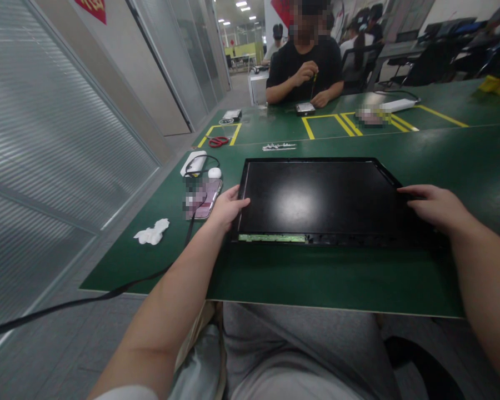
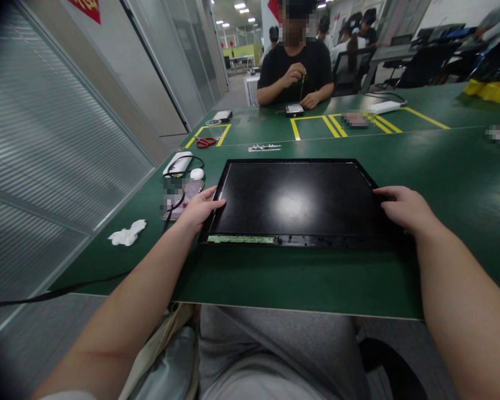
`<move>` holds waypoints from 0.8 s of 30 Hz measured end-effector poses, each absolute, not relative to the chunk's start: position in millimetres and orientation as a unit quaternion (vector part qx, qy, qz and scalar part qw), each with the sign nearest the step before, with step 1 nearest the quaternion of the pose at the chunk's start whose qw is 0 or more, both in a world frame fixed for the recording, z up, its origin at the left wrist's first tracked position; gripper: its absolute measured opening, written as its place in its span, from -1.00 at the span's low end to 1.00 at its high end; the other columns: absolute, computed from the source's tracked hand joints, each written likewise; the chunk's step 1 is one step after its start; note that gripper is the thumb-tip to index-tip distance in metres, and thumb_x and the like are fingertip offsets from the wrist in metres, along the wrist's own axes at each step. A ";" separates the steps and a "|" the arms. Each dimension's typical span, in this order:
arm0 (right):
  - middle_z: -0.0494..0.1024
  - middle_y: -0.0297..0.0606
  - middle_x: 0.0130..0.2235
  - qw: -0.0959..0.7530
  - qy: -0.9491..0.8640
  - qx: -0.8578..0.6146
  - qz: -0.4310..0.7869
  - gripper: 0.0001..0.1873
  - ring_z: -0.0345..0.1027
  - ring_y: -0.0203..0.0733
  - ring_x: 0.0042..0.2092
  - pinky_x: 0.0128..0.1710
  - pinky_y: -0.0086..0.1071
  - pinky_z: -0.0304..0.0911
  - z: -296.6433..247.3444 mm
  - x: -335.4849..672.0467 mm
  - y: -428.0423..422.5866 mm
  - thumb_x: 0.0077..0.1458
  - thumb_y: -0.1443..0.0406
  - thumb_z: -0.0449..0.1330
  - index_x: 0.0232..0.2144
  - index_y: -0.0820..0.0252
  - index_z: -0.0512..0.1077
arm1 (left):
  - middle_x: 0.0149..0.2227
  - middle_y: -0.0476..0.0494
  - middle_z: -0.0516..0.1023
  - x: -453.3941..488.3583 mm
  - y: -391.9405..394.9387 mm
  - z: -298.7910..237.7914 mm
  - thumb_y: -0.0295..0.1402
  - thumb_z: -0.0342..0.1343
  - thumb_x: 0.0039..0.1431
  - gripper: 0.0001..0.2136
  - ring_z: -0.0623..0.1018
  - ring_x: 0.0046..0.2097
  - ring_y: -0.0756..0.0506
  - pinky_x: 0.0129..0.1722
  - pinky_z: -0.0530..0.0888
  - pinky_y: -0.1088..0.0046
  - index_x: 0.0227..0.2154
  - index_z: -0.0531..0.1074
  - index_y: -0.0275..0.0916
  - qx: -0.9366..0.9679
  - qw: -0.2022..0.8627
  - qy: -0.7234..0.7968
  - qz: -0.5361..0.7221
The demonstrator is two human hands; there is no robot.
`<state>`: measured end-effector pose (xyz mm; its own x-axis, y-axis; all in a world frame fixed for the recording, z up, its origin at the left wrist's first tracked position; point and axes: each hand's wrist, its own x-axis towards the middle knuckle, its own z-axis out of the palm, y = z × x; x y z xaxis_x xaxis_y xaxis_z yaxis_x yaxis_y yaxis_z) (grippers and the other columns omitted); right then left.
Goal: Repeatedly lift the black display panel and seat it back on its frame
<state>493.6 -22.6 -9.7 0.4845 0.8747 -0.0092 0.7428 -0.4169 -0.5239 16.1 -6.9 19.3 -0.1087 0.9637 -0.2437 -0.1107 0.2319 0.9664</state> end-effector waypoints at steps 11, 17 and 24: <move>0.60 -0.19 -0.09 0.237 -0.491 -0.826 0.141 -0.43 0.46 -0.12 -0.19 -0.11 -0.23 0.38 -21.2 505.9 -18.3 -0.12 0.40 0.16 -0.01 0.06 0.59 | -0.12 -0.16 0.68 13.1 -4.0 12.6 -0.69 0.27 -0.09 -0.43 0.66 -0.16 -0.13 -0.15 0.60 0.40 0.06 0.50 -0.30 0.367 0.562 0.542 0.506; 0.59 -0.19 -0.09 0.225 -0.495 -0.826 0.147 -0.42 0.47 -0.09 -0.16 -0.09 -0.20 0.39 -23.4 511.1 -15.9 -0.11 0.39 0.16 0.01 0.04 0.57 | -0.15 -0.16 0.69 16.1 -5.8 14.2 -0.73 0.24 -0.07 -0.46 0.66 -0.21 -0.10 -0.19 0.59 0.43 0.04 0.51 -0.31 0.352 0.565 0.543 0.512; 0.60 -0.19 -0.05 0.240 -0.488 -0.825 0.152 -0.41 0.47 -0.09 -0.14 -0.10 -0.20 0.39 -23.6 507.4 -16.4 -0.14 0.39 0.14 0.00 0.06 0.58 | -0.32 -0.11 0.68 18.8 -7.2 18.8 -0.70 0.20 -0.01 -0.48 0.63 -0.38 -0.06 -0.30 0.57 0.45 0.07 0.50 -0.31 0.349 0.554 0.568 0.498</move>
